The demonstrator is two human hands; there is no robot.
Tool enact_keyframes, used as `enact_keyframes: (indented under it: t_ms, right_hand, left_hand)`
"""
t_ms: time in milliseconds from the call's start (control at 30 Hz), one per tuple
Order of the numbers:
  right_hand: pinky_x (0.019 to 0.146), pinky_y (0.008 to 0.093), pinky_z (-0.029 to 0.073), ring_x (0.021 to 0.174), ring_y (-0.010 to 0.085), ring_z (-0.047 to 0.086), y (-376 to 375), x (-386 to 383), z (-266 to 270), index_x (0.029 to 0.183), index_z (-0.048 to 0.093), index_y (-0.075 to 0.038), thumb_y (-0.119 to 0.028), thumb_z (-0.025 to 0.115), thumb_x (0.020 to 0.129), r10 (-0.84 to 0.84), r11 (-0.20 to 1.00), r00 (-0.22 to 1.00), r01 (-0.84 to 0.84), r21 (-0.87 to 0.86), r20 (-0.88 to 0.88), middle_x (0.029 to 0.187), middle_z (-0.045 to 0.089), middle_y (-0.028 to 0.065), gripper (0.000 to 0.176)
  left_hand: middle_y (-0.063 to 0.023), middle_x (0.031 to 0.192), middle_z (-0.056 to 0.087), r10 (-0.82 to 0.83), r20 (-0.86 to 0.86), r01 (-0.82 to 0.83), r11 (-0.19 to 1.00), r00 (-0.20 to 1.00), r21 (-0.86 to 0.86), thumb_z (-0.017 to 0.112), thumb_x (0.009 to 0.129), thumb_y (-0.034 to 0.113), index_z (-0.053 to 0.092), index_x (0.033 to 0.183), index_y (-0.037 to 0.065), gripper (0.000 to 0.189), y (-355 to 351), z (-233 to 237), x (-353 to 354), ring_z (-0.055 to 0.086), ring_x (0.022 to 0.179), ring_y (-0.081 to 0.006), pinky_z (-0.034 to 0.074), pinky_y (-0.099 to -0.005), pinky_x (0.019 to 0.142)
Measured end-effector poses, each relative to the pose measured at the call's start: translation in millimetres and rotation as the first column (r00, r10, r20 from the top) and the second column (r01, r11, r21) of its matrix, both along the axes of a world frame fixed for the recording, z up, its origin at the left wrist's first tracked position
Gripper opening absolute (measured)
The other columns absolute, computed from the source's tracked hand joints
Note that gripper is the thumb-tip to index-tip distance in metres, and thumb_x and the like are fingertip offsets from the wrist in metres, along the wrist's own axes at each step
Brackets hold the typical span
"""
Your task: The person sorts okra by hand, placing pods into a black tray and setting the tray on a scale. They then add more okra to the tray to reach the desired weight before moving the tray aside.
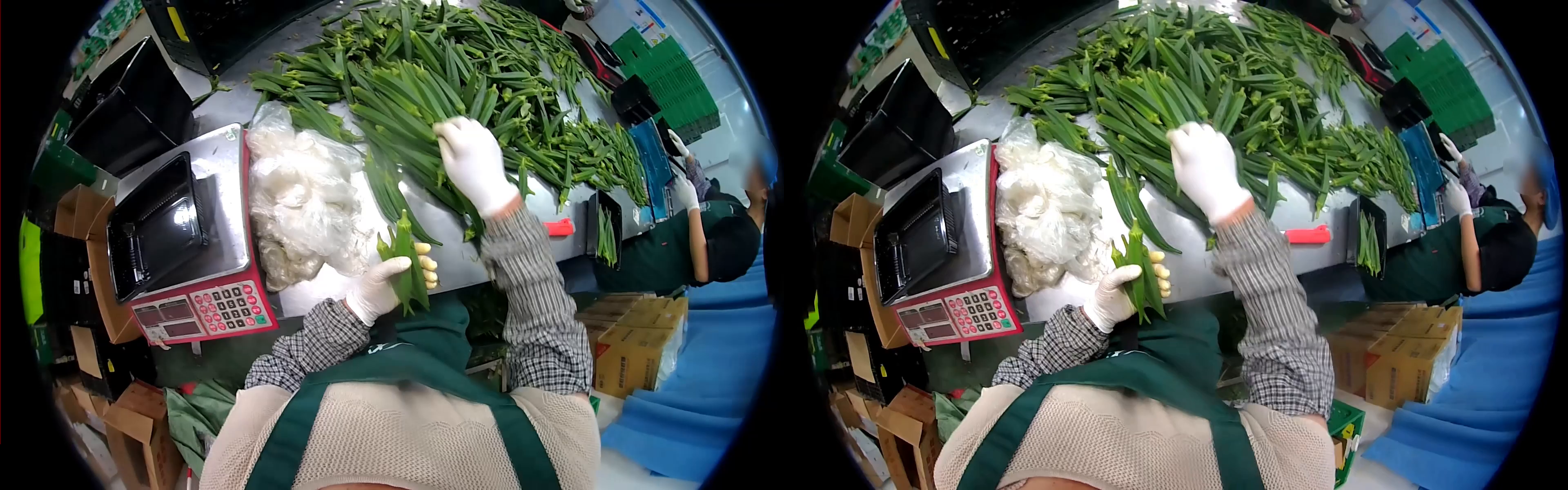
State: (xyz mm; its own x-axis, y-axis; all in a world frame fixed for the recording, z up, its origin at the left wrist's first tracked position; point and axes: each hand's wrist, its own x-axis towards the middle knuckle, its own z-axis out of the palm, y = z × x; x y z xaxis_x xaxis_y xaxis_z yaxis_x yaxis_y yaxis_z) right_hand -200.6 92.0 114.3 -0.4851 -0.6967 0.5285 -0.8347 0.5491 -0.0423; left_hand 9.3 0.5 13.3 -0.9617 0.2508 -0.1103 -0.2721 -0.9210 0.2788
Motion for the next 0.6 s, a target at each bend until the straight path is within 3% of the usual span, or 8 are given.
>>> enact_keyframes:
  t_ms: [100,167,333,367,433,500,567,600]
  right_hand:
    - [0.071,0.04,0.052,0.083,0.0307,0.064,-31,-36,-13,0.091,0.06,-0.005,-0.023,0.064,0.081,-0.39,0.877,0.917,0.343,0.336,0.081,0.09,0.062,0.0137,0.021]
    - [0.071,0.0407,0.053,0.086,0.032,0.065,-30,-53,-21,0.098,0.056,-0.004,-0.029,0.064,0.082,-0.462,0.842,0.87,0.371,0.392,0.171,0.092,0.064,0.0162,0.031]
    - [0.077,0.0387,0.052,0.089,0.0329,0.065,-23,-46,-15,0.094,0.063,-0.002,-0.019,0.058,0.079,-0.501,0.849,0.82,0.404,0.341,0.276,0.095,0.066,0.0186,0.023]
    - [0.078,0.0374,0.051,0.088,0.0337,0.065,-15,-47,-15,0.092,0.064,-0.001,-0.024,0.058,0.077,-0.479,0.874,0.802,0.4,0.275,0.356,0.095,0.066,0.0197,0.028]
    - [0.076,0.0354,0.05,0.084,0.0285,0.066,3,-50,-14,0.091,0.065,0.0,-0.024,0.061,0.075,-0.308,0.924,0.717,0.382,0.017,0.626,0.09,0.066,0.0189,0.029]
    - [0.069,0.0289,0.049,0.071,0.0151,0.06,21,-55,-10,0.094,0.065,0.0,-0.019,0.064,0.078,0.022,0.883,0.577,0.371,-0.286,0.816,0.082,0.066,0.0066,0.026]
    - [0.065,0.0277,0.046,0.069,0.0134,0.055,48,-63,1,0.1,0.064,0.0,-0.017,0.061,0.083,0.516,0.683,0.309,0.414,-0.601,0.799,0.083,0.063,0.0025,0.025]
    - [0.065,0.0275,0.044,0.07,0.0127,0.053,63,-57,7,0.104,0.062,0.0,-0.016,0.059,0.085,0.658,0.576,0.246,0.443,-0.687,0.711,0.084,0.061,0.0022,0.026]
  left_hand:
    - [-0.0189,0.103,0.062,0.012,0.007,-0.011,1.0,1.0,-0.018,0.058,0.083,0.015,0.049,0.12,-0.003,0.043,0,3,0,0.062,0.091,-0.0296,0.051,-0.0423,0.085]
    - [-0.0187,0.102,0.062,0.006,0.02,-0.006,1.0,1.0,-0.021,0.058,0.082,0.015,0.049,0.12,-0.004,0.043,-1,4,-1,0.063,0.09,-0.0292,0.052,-0.0422,0.084]
    - [-0.0186,0.102,0.062,-0.011,0.034,0.012,0.999,0.999,-0.031,0.057,0.083,0.015,0.048,0.12,-0.003,0.043,1,4,-1,0.063,0.091,-0.029,0.051,-0.042,0.085]
    - [-0.0187,0.102,0.062,-0.013,0.028,0.015,0.999,1.0,-0.039,0.056,0.083,0.015,0.048,0.12,-0.003,0.043,0,4,-2,0.062,0.091,-0.0291,0.051,-0.042,0.085]
    - [-0.0189,0.102,0.062,-0.009,0.017,0.009,0.999,1.0,-0.046,0.056,0.083,0.015,0.048,0.12,-0.003,0.042,0,2,-1,0.062,0.091,-0.0292,0.051,-0.0419,0.085]
    - [-0.0194,0.103,0.062,-0.006,-0.009,0.006,0.999,1.0,-0.041,0.055,0.083,0.015,0.048,0.121,-0.003,0.042,0,-1,-1,0.062,0.092,-0.0298,0.051,-0.0421,0.086]
    - [-0.0196,0.103,0.062,-0.018,-0.024,0.018,1.0,1.0,-0.022,0.055,0.083,0.014,0.048,0.122,-0.003,0.043,0,0,-2,0.062,0.092,-0.0301,0.05,-0.0425,0.087]
    - [-0.0194,0.103,0.062,-0.013,-0.025,0.013,1.0,1.0,-0.002,0.055,0.083,0.014,0.047,0.123,-0.003,0.043,2,-5,-2,0.062,0.092,-0.0305,0.05,-0.0431,0.087]
